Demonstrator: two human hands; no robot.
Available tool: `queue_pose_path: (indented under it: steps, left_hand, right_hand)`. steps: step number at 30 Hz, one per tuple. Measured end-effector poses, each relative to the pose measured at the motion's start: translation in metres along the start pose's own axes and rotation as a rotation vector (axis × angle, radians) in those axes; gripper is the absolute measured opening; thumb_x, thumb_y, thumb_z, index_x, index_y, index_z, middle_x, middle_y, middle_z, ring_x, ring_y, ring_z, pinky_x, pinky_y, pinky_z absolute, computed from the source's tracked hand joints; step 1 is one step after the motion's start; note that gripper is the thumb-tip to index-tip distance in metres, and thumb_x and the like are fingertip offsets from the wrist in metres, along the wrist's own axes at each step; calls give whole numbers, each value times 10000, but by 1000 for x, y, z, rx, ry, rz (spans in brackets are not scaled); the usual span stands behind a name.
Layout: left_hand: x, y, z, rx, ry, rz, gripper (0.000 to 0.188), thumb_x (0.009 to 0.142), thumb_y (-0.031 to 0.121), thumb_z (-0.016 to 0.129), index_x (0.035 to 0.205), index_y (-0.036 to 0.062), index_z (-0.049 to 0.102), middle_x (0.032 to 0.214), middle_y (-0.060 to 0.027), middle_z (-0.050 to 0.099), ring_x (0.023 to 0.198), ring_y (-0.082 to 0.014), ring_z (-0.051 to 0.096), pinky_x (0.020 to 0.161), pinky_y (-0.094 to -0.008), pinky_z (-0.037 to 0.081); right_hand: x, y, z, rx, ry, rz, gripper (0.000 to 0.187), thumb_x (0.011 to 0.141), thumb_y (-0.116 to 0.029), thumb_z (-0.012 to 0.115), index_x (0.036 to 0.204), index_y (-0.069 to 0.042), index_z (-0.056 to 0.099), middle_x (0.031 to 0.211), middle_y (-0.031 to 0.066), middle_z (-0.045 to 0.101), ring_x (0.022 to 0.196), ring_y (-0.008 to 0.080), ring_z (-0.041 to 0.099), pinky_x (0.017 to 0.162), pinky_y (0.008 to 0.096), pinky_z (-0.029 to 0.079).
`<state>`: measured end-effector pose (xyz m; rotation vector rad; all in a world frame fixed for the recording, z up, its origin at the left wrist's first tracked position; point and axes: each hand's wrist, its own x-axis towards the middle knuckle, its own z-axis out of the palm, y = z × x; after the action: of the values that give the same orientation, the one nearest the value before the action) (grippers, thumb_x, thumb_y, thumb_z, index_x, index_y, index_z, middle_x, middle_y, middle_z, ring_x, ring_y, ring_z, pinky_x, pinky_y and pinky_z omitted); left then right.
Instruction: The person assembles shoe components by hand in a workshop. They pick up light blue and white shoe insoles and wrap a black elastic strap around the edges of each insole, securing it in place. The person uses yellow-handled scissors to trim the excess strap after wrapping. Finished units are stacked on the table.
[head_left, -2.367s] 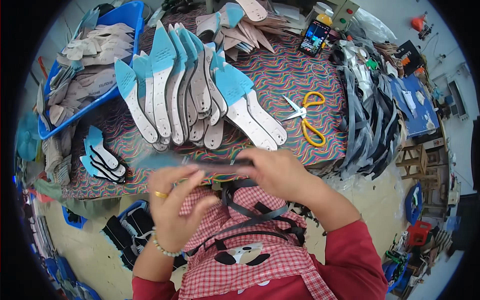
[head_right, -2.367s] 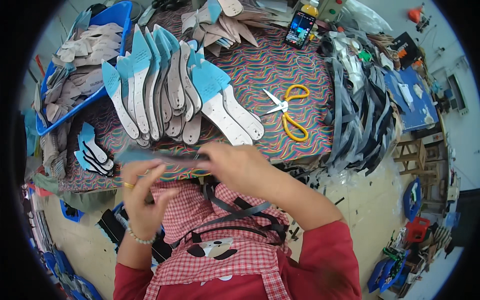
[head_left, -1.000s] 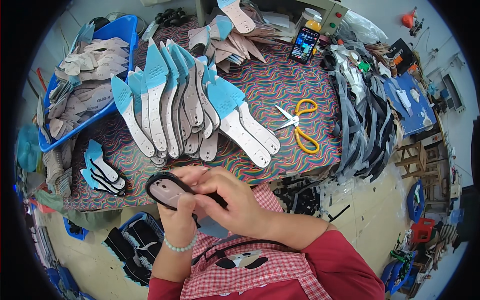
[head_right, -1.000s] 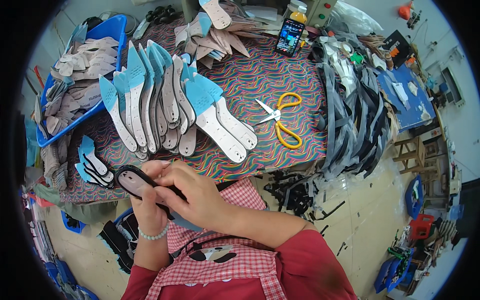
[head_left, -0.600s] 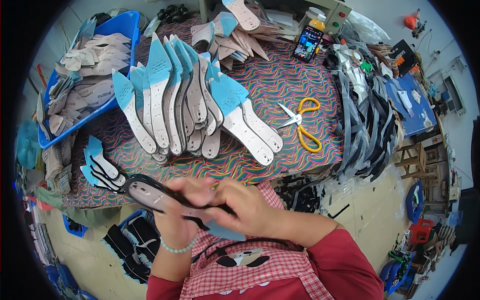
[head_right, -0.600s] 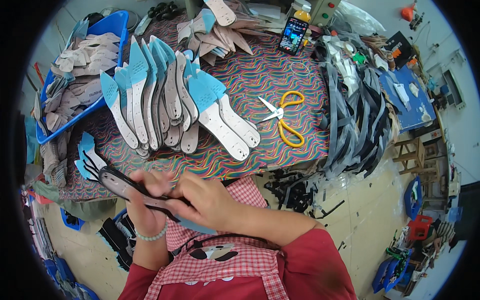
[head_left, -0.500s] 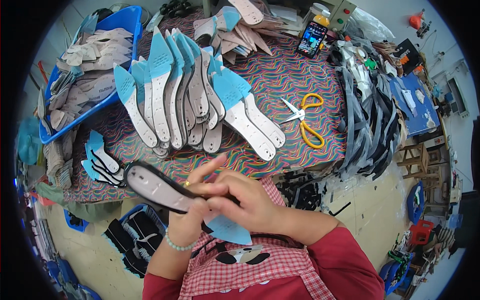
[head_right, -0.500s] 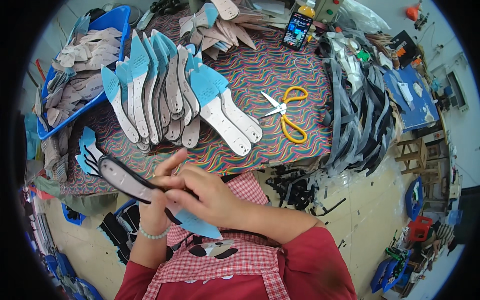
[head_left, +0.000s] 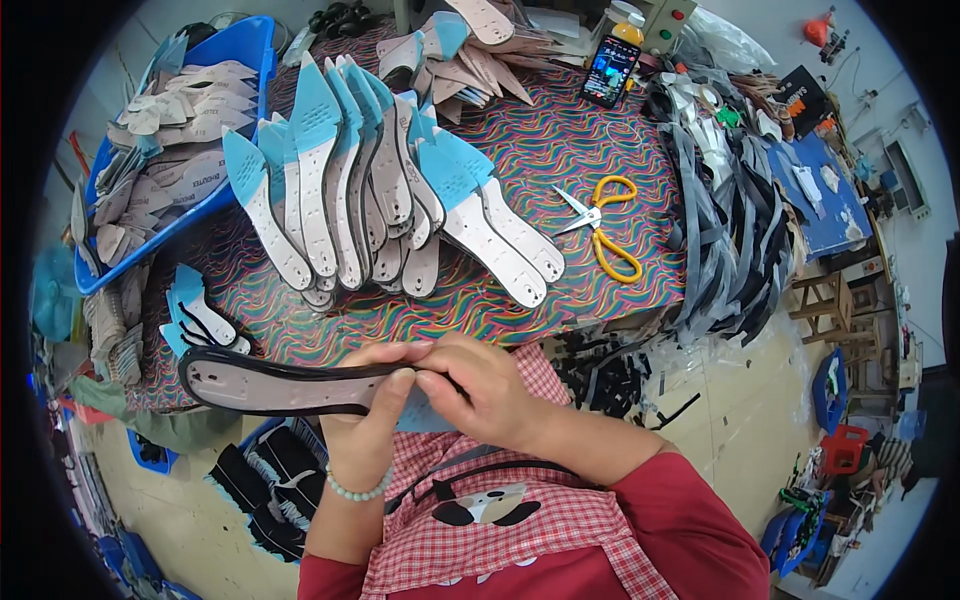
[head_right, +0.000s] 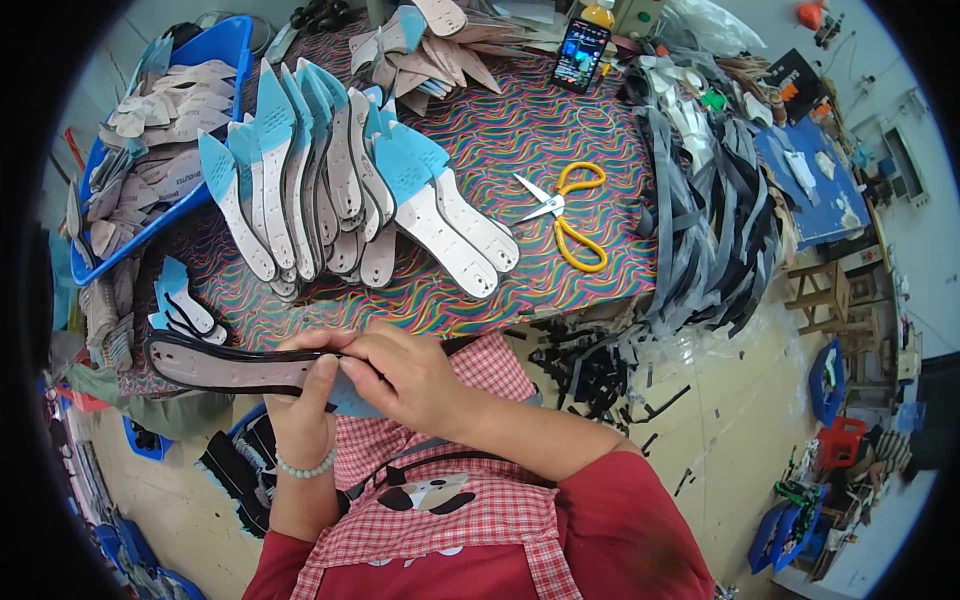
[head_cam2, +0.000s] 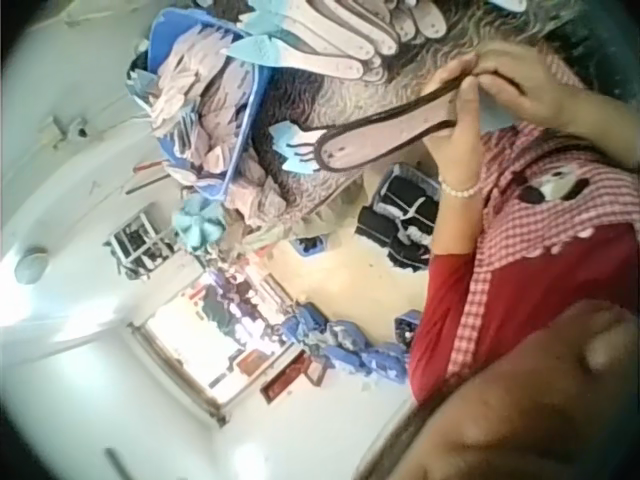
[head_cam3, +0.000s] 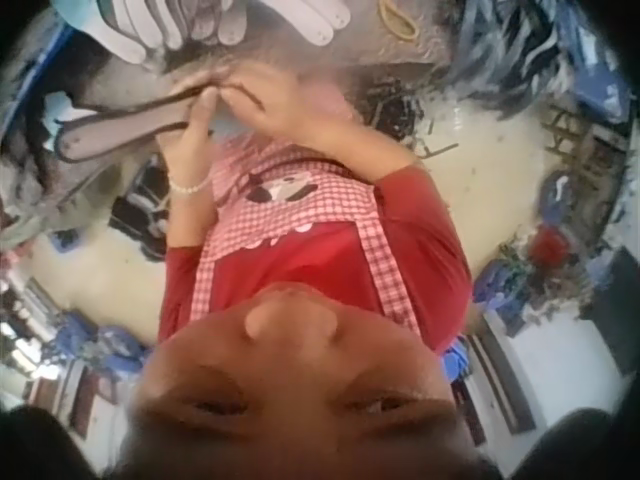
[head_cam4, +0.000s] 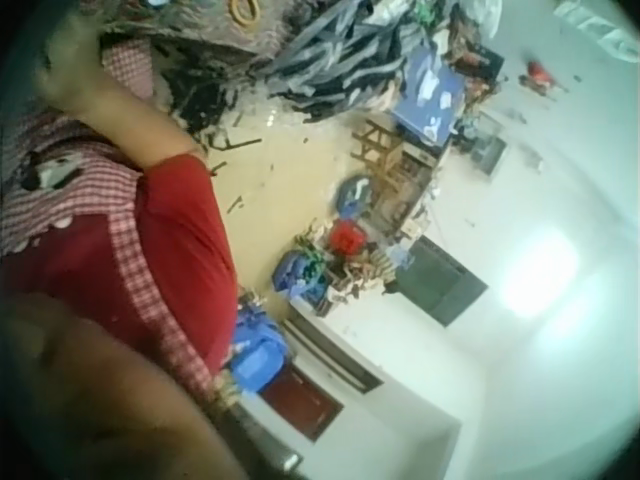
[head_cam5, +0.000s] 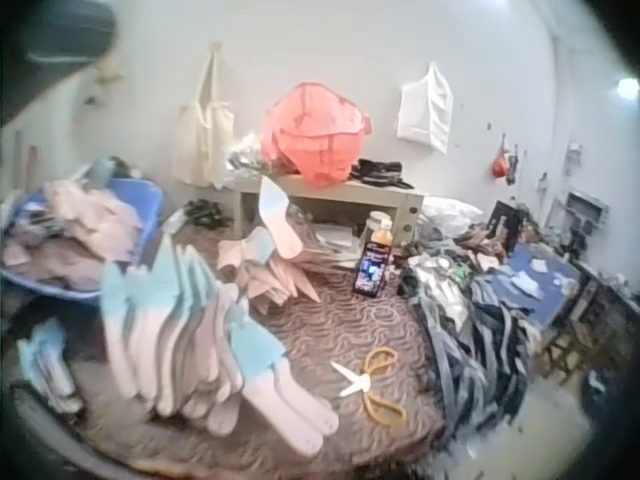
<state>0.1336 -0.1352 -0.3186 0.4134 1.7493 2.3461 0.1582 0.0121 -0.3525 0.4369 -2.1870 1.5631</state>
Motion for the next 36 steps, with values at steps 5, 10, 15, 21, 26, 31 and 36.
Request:
queue_pose_path:
  steps: [5,10,15,21,26,31,36]
  left_hand:
    - [2,-1,-46,193,-65,-368,174,826,-2,610,996,-36,607,913,-147,666,844,-198,645,793,-324,509]
    - [-33,3,-117,56,-29,-533,183,787,87,624,933,-21,602,789,-115,660,717,-218,650,656,-304,524]
    - [-46,32,-356,-621,456,265,262,935,112,496,1177,11,516,891,-118,597,610,-179,509,515,-266,463]
    - [-20,76,-292,-88,887,122,350,935,177,547,1260,49,526,1126,-106,599,947,-175,593,799,-315,507]
    - [29,8,-100,-178,415,-398,312,909,167,582,1203,61,586,938,-45,648,727,-136,618,636,-270,518]
    - [65,2,-3,-415,197,-474,280,901,206,604,1133,49,611,834,-78,665,658,-145,638,582,-268,526]
    - [58,-20,-14,-492,31,-619,278,912,241,591,1119,56,594,943,-72,656,674,-130,636,599,-268,533]
  right_hand:
    - [-21,5,-7,-22,-534,315,419,891,-323,579,1171,-12,563,1063,198,623,908,366,620,803,412,491]
    - [26,53,-110,-78,-278,726,469,871,-319,609,1243,-43,542,1250,170,559,1098,293,575,923,362,455]
    - [11,178,-243,-1057,-252,272,821,742,-502,692,1364,-45,410,1382,214,416,1310,350,367,1073,431,308]
    - [-5,136,-210,-1085,-196,654,686,786,-395,692,1328,-49,452,1097,204,561,1003,356,575,857,412,470]
    - [-35,103,-215,-794,-174,819,634,810,-227,683,1349,-26,419,1002,181,585,908,321,595,799,361,478]
    - [-52,68,-174,33,310,739,641,825,-36,633,1395,-32,340,974,74,570,817,139,567,711,227,462]
    - [-42,-16,-94,85,-533,622,878,708,-347,789,1407,-78,330,1168,114,492,1034,239,500,901,321,398]
